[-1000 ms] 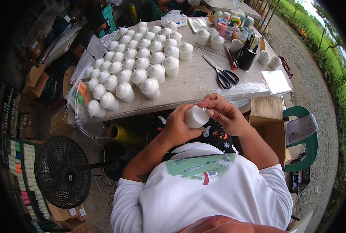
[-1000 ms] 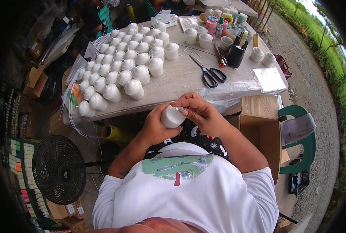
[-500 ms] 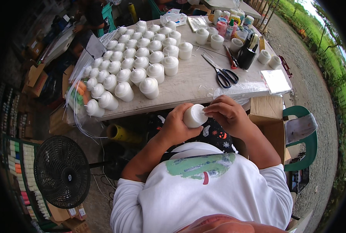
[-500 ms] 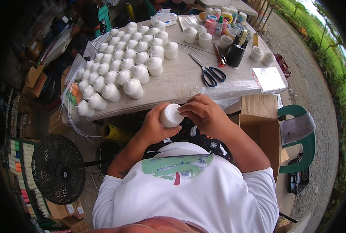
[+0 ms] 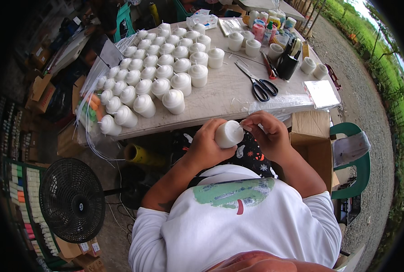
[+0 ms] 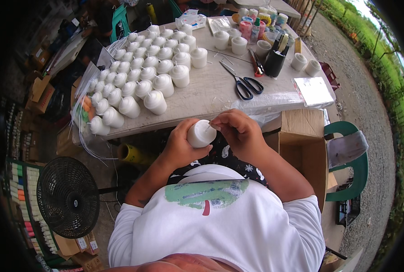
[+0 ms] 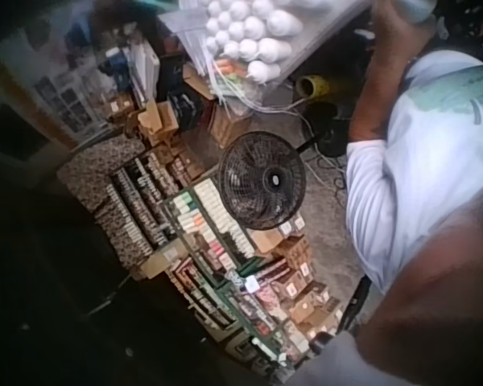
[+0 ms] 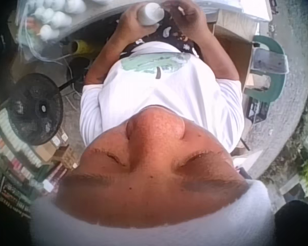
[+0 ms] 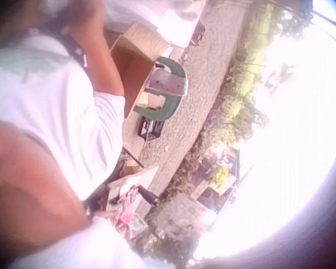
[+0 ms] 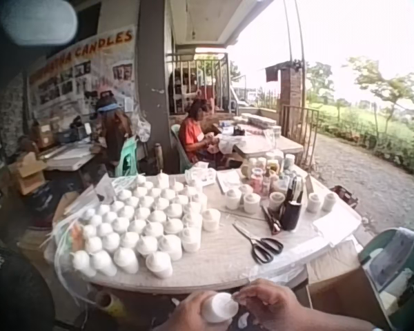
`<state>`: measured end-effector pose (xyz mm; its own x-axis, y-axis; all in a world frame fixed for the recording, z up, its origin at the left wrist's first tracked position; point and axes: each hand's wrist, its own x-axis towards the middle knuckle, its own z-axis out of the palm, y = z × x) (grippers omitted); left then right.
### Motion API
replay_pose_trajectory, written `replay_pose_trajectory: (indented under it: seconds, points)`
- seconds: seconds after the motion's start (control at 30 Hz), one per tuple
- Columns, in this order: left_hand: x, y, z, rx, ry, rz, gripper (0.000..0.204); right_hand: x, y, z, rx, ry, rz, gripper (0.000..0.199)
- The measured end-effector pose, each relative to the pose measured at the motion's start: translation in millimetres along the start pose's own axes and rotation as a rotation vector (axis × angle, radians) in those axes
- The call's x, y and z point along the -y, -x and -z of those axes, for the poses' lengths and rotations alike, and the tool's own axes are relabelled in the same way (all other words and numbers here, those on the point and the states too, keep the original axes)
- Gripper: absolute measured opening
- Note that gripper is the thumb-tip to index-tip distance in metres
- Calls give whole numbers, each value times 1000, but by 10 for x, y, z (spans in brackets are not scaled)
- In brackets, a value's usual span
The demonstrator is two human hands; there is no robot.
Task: The person inserts wicks into white cylindrical candles, trims the wicks with scissors, and places the finished candles on a table. The process is repeated for multiple candles in a consistent sequence.
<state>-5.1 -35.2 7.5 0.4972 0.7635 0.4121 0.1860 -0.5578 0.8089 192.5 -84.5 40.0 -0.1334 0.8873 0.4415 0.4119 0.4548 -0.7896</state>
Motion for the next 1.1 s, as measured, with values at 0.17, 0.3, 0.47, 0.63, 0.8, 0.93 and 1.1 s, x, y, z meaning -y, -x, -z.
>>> replay_pose_trajectory:
  seconds: [0.17, 0.3, 0.47, 0.63, 0.8, 0.93, 1.1]
  points:
    - [-1, 21, -20, 67, 111, 102, 59, -40, 19, -110, -53, -327, -102, 10]
    - [16, 18, -23, 89, 134, 111, 60, -97, 37, -171, -51, -515, -191, 8]
    - [-41, 12, -9, 128, 151, 145, 60, -68, 27, -202, -62, -377, -108, 8]
    - [-8, 6, -9, 117, 161, 111, 59, -112, 44, -213, -63, -332, -133, 8]
    - [32, 9, 69, 218, 264, 211, 61, -38, 38, -123, -31, -34, 31, 11]
    - [59, -32, 163, 429, 538, 418, 61, -6, -38, 58, 119, 285, 288, 25]
    - [54, -49, 192, 506, 609, 421, 57, 84, -90, 182, 236, 515, 443, 38]
